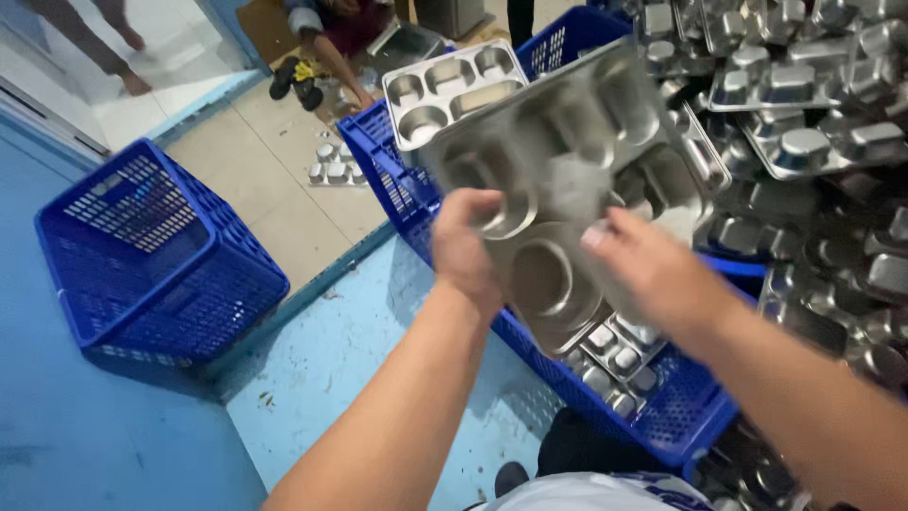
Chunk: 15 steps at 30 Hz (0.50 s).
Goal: The person repeatedly picks up stainless steel compartmentalized trays from a large pile, wipes each one with a cloth, and places it into a blue plastic crate. The action is continuous and repetitive, focusing on cleaning the trays one by one.
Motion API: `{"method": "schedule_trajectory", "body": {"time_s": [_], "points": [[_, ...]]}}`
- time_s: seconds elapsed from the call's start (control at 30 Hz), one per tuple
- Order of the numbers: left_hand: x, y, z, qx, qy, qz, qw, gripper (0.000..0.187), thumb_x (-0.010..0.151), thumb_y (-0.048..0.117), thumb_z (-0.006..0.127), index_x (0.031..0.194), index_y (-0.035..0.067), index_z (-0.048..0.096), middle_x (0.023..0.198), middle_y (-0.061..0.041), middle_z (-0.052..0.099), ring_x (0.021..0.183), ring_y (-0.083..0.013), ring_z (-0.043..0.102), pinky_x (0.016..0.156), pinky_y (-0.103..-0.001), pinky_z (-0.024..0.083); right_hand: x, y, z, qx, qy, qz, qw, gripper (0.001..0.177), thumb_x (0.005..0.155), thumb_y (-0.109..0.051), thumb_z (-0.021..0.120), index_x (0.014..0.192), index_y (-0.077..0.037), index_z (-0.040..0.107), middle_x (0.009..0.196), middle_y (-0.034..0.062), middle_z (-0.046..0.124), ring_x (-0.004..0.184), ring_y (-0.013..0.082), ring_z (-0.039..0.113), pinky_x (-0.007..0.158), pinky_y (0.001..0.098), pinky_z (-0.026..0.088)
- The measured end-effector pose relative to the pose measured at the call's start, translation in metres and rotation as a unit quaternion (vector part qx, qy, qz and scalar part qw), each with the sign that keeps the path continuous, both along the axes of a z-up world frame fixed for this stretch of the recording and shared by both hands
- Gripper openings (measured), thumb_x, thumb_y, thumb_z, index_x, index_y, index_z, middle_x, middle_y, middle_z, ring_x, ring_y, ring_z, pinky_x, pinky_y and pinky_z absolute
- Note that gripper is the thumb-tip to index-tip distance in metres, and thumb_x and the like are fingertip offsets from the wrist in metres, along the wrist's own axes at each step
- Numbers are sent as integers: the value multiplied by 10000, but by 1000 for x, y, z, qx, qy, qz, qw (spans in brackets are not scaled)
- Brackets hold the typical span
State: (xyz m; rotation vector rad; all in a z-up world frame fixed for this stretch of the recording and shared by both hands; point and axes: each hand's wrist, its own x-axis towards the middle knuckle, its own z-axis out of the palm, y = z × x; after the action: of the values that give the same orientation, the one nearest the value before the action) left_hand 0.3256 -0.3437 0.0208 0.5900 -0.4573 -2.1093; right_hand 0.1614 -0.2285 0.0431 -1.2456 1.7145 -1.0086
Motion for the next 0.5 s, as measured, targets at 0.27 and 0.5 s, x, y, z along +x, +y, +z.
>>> {"method": "schedule_trajectory", "body": {"time_s": [0.27, 0.5], "points": [[-21, -27, -10, -36, -39, 68, 996, 333, 923, 232, 639, 1197, 42, 641, 1101, -106, 707, 1005, -267, 690, 945, -433, 550, 50, -11, 15, 139, 273, 173, 936, 613, 824, -490, 734, 1224, -44, 608, 1286, 207, 602, 1188, 350, 583, 1012, 466, 483], [25, -86, -42, 15, 18, 45, 999, 421, 977, 364, 571, 1256, 61, 655, 1193, -141, 725, 1078, -321, 701, 1013, -469, 542, -8, -78, 7, 88, -566, -60, 818, 422, 878, -149, 557, 1254, 29, 626, 1112, 193, 718, 949, 311, 730, 911, 473, 575]]}}
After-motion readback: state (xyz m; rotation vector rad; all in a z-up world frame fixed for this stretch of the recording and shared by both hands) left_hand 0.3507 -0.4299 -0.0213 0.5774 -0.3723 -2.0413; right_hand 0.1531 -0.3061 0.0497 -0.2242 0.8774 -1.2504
